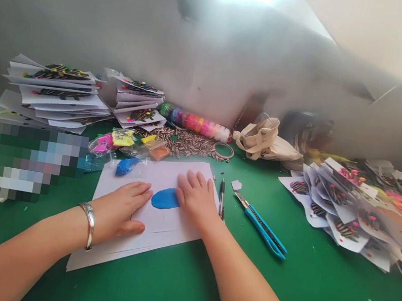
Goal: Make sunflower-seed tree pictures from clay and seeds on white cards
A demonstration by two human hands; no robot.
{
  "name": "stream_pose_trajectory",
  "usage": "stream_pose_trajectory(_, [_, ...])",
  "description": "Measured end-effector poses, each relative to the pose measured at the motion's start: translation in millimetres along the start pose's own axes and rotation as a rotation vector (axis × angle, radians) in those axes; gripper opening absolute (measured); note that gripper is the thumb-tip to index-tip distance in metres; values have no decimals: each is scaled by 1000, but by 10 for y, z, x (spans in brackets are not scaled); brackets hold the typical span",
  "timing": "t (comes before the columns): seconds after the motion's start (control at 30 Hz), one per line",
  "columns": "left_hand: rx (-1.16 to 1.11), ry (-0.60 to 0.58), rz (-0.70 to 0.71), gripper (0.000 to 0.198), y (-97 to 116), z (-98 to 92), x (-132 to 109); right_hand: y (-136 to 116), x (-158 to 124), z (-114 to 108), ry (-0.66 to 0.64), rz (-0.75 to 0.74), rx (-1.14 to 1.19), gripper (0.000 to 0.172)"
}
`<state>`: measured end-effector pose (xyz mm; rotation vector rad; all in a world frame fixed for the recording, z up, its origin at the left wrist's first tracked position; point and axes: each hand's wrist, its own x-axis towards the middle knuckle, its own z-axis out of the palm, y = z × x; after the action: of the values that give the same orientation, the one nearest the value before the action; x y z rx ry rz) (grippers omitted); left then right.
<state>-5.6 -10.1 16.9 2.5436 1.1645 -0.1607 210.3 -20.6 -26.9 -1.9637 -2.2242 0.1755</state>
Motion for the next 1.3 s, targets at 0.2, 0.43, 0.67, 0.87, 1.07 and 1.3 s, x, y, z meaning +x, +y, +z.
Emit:
stream_pose_trajectory(0.2, [-27,-17,-9,70,16,-20,3,233,-68,-35,7,-82,76,55])
stream_pose_trajectory(0.43, [-11,-39,-18,71,25,-22,-1,280,-89,-29,-35,-69,68,51])
stream_pose_trajectory(0.67, [-9,-8,3,67,-9,0,0,335,-70,-7,1,-104,82,52])
stream_pose_trajectory(0.87, [-41,26,21,64,-26,28,5,304,-54,-15,61,-88,121,48])
stream_pose_trajectory(1.07, [-85,51,24,62,-38,50,11,297,-24,-2,77,-64,136,43])
stream_pose_trajectory(1.3, [-36,7,9,65,-14,17,6,250,-13,16,132,-36,111,39])
